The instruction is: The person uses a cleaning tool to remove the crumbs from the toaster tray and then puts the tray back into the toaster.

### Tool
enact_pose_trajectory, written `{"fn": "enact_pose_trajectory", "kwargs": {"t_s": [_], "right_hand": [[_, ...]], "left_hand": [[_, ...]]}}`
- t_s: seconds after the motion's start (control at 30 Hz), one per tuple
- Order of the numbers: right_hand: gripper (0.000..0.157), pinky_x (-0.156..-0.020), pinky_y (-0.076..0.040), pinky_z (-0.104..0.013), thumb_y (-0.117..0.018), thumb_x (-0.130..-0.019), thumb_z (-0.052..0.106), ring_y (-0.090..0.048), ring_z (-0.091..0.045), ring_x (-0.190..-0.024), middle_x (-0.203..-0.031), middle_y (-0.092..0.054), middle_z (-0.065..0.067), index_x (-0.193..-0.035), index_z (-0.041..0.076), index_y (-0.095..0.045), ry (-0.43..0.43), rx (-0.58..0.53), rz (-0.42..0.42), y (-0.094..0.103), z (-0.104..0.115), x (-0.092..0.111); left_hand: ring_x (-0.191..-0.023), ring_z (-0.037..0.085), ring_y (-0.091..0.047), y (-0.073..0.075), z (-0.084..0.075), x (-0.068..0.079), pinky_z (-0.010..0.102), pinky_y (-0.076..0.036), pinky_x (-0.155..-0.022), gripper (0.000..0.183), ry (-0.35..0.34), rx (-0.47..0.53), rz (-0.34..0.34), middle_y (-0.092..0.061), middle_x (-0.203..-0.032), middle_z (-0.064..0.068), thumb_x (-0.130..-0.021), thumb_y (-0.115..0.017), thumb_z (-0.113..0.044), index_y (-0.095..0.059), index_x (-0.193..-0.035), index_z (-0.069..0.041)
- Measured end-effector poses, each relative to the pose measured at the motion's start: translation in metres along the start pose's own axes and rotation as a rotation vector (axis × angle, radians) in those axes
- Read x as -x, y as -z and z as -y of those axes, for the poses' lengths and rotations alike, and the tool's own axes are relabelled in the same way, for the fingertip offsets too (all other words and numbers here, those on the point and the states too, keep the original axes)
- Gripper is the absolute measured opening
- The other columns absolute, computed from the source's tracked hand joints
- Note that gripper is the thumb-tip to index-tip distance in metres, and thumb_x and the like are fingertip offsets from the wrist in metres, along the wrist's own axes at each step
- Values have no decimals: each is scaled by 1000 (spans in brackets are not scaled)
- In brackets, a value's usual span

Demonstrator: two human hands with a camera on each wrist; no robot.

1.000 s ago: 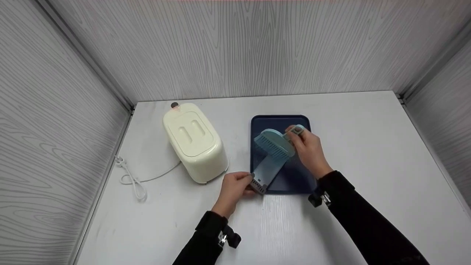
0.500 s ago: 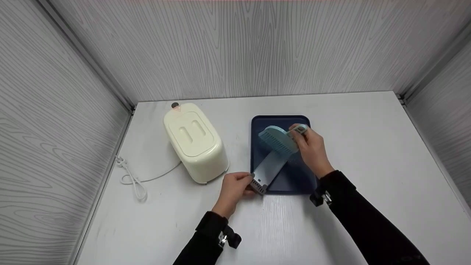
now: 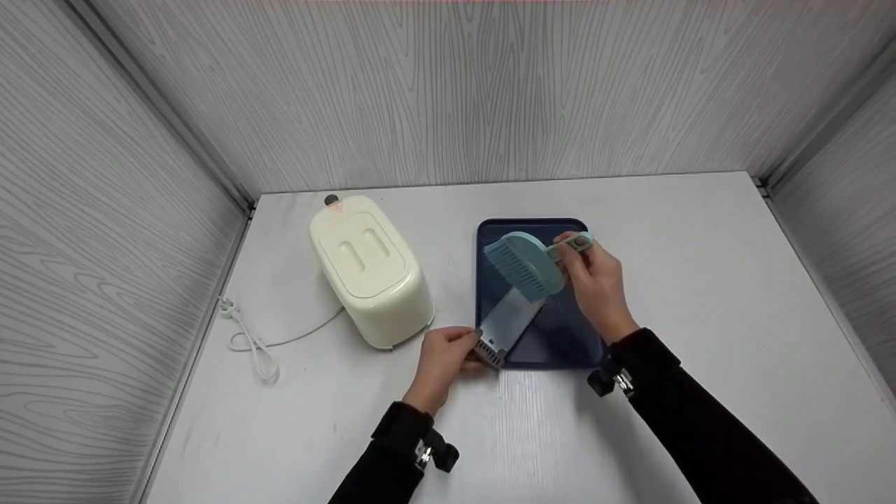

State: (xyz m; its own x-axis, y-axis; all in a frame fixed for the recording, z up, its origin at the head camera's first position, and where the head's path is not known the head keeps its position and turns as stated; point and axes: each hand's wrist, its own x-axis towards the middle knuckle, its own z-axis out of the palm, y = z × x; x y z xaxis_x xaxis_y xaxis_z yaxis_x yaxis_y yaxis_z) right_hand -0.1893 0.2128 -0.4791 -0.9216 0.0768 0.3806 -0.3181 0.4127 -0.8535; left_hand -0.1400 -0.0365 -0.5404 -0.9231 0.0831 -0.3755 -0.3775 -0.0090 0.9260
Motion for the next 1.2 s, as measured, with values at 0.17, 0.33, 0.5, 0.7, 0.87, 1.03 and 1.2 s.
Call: {"fn": "enact_pose_trajectory", "kwargs": {"t_s": [0.17, 0.33, 0.5, 0.7, 0.87, 1.03, 1.2], "right_hand": [[25, -60, -50, -22, -56, -109, 24, -61, -21, -70, -84, -66, -12, -118, 4, -68, -40, -88, 46, 0, 9, 6], [25, -59, -47, -23, -54, -109, 23, -55, -16, -68, -82, -61, -12, -119, 3, -66, -96, -190, 106, 0, 15, 11], [26, -57, -43, -27, -54, -109, 22, -49, -16, -65, -76, -55, -11, -119, 2, -66, -121, -257, 136, -2, 15, 12], [26, -56, -42, -26, -53, -110, 22, -47, -19, -63, -74, -54, -14, -118, 2, -66, -145, -302, 185, -5, 14, 14], [29, -55, -42, -25, -53, -110, 25, -46, -25, -63, -75, -54, -13, -120, 1, -66, -156, -327, 223, -9, 14, 16], [31, -54, -39, -24, -53, -110, 30, -45, -25, -64, -76, -54, -9, -120, 3, -66, -176, -315, 251, -12, 10, 17], [32, -55, -40, -25, -54, -109, 31, -47, -23, -65, -77, -55, -10, -121, 4, -66, -183, -257, 236, -13, 5, 17]], "left_hand": [[-78, 18, -73, 1, 1, 0, 42, -64, -78, 27, 2, 6, 5, -76, -98, 19, -97, -65, -8, -72, -116, 9], [-80, 19, -73, 2, -1, 1, 39, -64, -77, 27, 11, -4, 7, -75, -100, 18, -98, -64, -10, -72, -116, 9], [-79, 18, -73, 3, -2, 0, 39, -64, -75, 27, 5, -28, 4, -75, -102, 18, -98, -63, -10, -73, -116, 7], [-81, 20, -74, 3, -3, 0, 40, -65, -76, 25, -2, -32, 3, -75, -105, 18, -97, -61, -9, -75, -114, 5], [-81, 21, -74, 2, -4, 1, 41, -65, -75, 26, -14, -18, 1, -75, -104, 20, -97, -61, -8, -75, -114, 5], [-80, 20, -74, 1, -5, 2, 44, -64, -78, 24, -14, -6, 6, -76, -101, 19, -96, -62, -9, -76, -111, 4], [-80, 18, -73, 1, -5, 2, 42, -64, -78, 24, -12, -19, 13, -76, -101, 16, -98, -63, -12, -76, -113, 3]]}}
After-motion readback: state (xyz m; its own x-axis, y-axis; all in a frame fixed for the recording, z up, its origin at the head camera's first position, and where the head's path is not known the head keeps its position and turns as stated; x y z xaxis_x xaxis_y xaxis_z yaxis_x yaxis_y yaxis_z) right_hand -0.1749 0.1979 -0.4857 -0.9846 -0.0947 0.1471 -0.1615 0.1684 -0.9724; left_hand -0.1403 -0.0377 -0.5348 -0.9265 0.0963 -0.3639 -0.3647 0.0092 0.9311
